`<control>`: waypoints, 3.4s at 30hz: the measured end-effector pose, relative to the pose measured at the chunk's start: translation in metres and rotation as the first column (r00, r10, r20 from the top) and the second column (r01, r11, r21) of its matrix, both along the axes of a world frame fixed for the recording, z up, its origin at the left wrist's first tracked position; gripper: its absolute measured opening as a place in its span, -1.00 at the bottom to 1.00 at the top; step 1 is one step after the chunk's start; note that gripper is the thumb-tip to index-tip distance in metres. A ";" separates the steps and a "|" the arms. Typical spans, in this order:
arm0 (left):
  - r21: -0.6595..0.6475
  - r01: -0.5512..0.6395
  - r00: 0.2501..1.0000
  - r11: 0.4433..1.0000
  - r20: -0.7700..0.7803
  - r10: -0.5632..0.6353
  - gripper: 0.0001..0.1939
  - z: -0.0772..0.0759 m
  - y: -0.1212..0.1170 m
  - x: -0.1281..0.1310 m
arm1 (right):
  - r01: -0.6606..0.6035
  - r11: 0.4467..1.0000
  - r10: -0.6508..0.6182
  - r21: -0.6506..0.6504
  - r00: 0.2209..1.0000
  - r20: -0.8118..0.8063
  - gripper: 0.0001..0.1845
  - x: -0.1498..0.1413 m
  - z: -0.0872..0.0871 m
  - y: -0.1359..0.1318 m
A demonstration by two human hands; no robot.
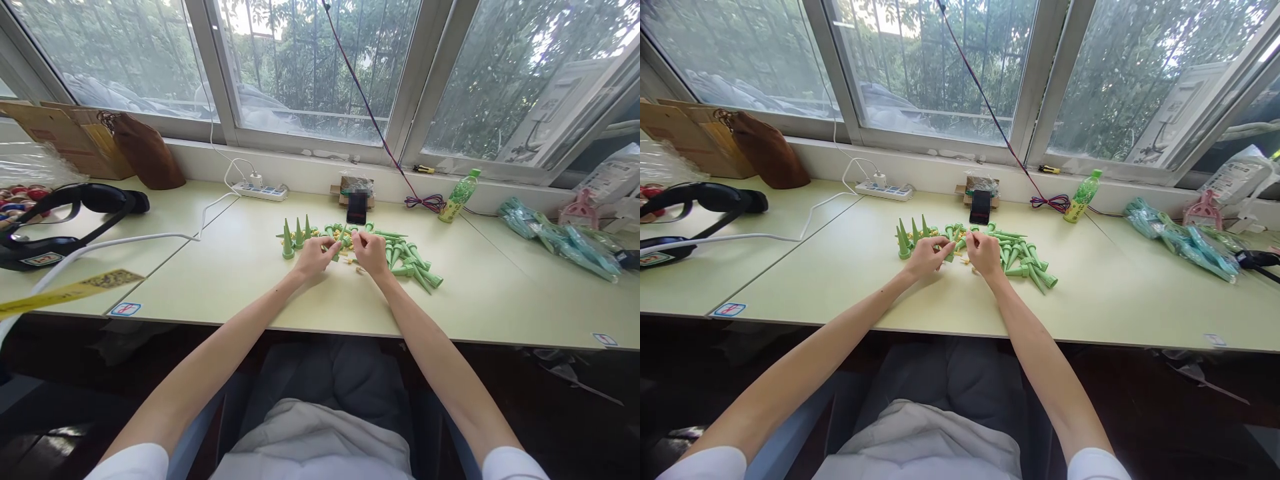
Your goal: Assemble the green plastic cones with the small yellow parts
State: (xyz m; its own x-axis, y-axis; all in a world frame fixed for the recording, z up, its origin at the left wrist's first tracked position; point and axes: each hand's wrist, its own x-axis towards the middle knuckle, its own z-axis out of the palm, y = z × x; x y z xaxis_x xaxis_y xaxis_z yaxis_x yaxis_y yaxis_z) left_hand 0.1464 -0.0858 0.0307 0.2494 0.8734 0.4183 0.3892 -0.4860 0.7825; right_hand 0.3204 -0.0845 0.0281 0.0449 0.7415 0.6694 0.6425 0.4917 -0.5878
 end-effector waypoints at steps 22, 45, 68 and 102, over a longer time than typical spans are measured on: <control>0.142 -0.099 0.935 0.985 -0.325 0.140 -0.84 -0.004 -0.005 0.003 | -0.192 0.958 0.237 -0.213 0.949 0.209 -0.88 0.008 -0.003 0.007; 0.238 -0.114 0.970 0.965 -0.181 0.160 -0.54 -0.006 0.001 0.002 | -0.139 0.930 0.281 -0.340 0.865 0.415 -0.90 0.014 -0.004 0.008; 0.246 -0.059 0.984 0.967 -0.148 0.098 -0.63 -0.008 0.005 -0.003 | -0.338 0.920 0.347 -0.200 0.938 0.015 -0.83 0.000 -0.009 0.012; 0.181 -0.056 0.996 0.982 -0.061 0.068 -0.72 -0.005 0.004 -0.002 | -0.495 0.848 0.415 -0.188 0.842 -0.345 -0.74 -0.008 -0.005 0.008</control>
